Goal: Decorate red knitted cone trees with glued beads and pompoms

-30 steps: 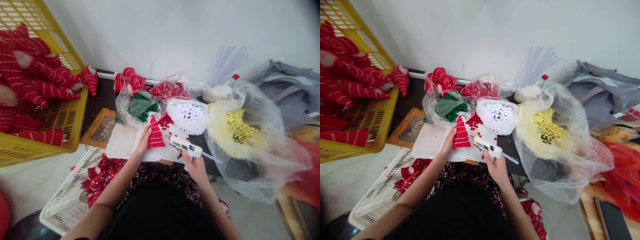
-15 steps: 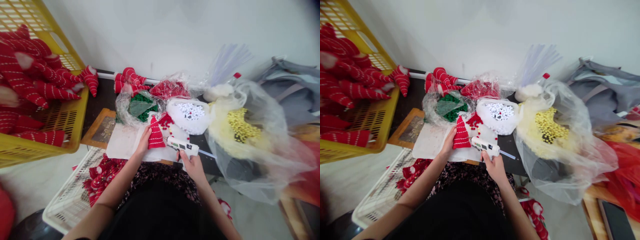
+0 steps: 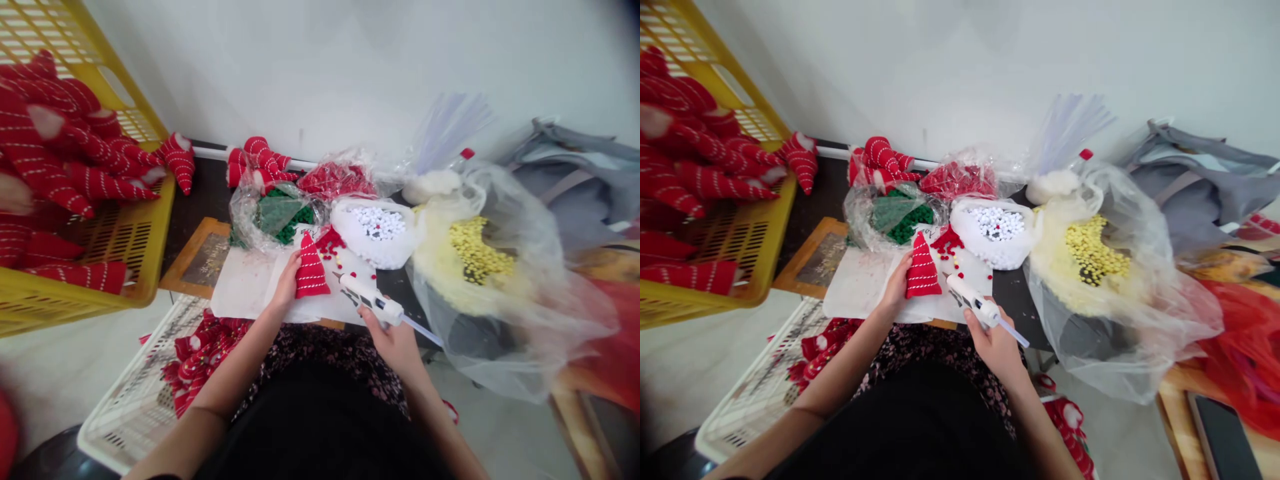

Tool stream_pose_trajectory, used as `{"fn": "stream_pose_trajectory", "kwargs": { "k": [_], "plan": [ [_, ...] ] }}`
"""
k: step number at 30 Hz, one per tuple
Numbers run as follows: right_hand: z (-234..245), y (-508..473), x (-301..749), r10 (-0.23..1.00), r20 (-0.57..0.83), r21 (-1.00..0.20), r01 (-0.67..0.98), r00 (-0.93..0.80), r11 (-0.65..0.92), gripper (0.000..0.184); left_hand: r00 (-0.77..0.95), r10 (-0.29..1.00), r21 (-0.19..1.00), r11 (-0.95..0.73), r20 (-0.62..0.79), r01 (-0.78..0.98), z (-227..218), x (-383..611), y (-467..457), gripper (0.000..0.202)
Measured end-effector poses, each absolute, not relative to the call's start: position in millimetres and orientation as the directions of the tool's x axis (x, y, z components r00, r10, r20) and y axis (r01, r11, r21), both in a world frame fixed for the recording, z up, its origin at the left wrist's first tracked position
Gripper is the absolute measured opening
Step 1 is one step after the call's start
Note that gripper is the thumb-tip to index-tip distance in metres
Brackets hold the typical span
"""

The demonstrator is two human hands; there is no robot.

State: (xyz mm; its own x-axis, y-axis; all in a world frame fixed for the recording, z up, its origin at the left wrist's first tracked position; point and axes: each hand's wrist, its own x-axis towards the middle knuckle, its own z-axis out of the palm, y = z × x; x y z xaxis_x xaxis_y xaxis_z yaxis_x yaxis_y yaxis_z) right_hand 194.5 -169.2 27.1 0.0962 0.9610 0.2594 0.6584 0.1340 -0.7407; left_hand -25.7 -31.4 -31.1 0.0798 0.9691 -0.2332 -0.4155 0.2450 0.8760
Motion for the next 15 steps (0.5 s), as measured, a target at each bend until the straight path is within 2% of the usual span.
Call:
{"fn": "stream_pose_trajectory", "kwargs": {
  "k": [6,15],
  "plan": [
    [52.9,-175.2,178.3,0.960,0.273,-0.683,0.691,-0.057,0.235,0.027,0.198,0.957,0.881,0.274,-0.211,-0.385,-14.4,-19.9,-42.3,0.054],
    [64.6,-174.0,166.2,0.899,0.415,-0.563,0.737,-0.139,0.374,0.032,0.201,0.974,0.922,0.167,-0.100,-0.350,-5.8,-16.0,-48.4,0.051]
  ]
}}
